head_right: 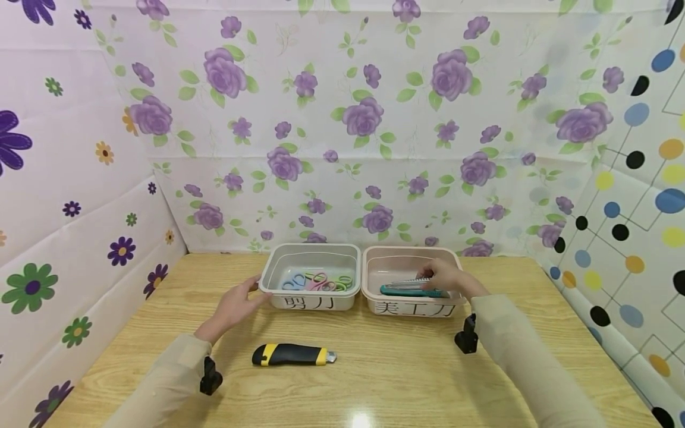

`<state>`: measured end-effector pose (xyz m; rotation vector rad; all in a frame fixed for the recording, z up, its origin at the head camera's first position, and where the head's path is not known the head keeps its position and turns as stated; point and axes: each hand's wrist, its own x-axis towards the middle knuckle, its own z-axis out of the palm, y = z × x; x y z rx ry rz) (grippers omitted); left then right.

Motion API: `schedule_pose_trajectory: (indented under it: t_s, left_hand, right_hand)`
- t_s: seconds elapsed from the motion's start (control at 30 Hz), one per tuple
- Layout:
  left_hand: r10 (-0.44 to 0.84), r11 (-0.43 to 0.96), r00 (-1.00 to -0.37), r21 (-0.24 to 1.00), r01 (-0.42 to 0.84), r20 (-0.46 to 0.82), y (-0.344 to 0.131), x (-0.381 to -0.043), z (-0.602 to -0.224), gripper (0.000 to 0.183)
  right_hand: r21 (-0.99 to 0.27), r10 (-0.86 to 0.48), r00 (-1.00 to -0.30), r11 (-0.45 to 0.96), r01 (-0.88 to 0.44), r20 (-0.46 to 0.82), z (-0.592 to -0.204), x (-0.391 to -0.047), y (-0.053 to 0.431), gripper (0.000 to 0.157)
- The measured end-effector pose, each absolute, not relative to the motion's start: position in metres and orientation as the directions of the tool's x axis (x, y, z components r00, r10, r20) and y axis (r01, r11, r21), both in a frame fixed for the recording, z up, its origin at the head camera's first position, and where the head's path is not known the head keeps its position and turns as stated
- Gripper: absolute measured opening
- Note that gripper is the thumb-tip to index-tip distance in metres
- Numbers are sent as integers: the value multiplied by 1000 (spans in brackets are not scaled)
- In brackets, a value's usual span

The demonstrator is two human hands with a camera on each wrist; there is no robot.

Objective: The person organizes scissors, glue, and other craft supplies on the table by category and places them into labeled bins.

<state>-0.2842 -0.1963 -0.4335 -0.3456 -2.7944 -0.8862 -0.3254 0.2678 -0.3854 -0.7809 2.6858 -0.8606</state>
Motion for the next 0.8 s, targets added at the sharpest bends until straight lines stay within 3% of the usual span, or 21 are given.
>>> schedule_pose_trajectory:
  t_s: [0.17, 0.47, 0.8]
  left_hand:
    - [157, 794, -959, 546, 265, 238, -197, -284, -433, 61]
    - [166, 795, -955, 540, 276, 244, -196, -285, -431, 60]
    - [169, 790, -958, 549, 273, 232, -194, -282, -430, 60]
  right_hand:
    - [-596, -542, -839, 687, -415, -40, -388, -326, 266, 19]
    - [-582, -508, -861, 708, -400, -27, -376, -322, 262, 46]
    - [-573, -538, -843, 693, -438, -6, -363, -308, 251, 51]
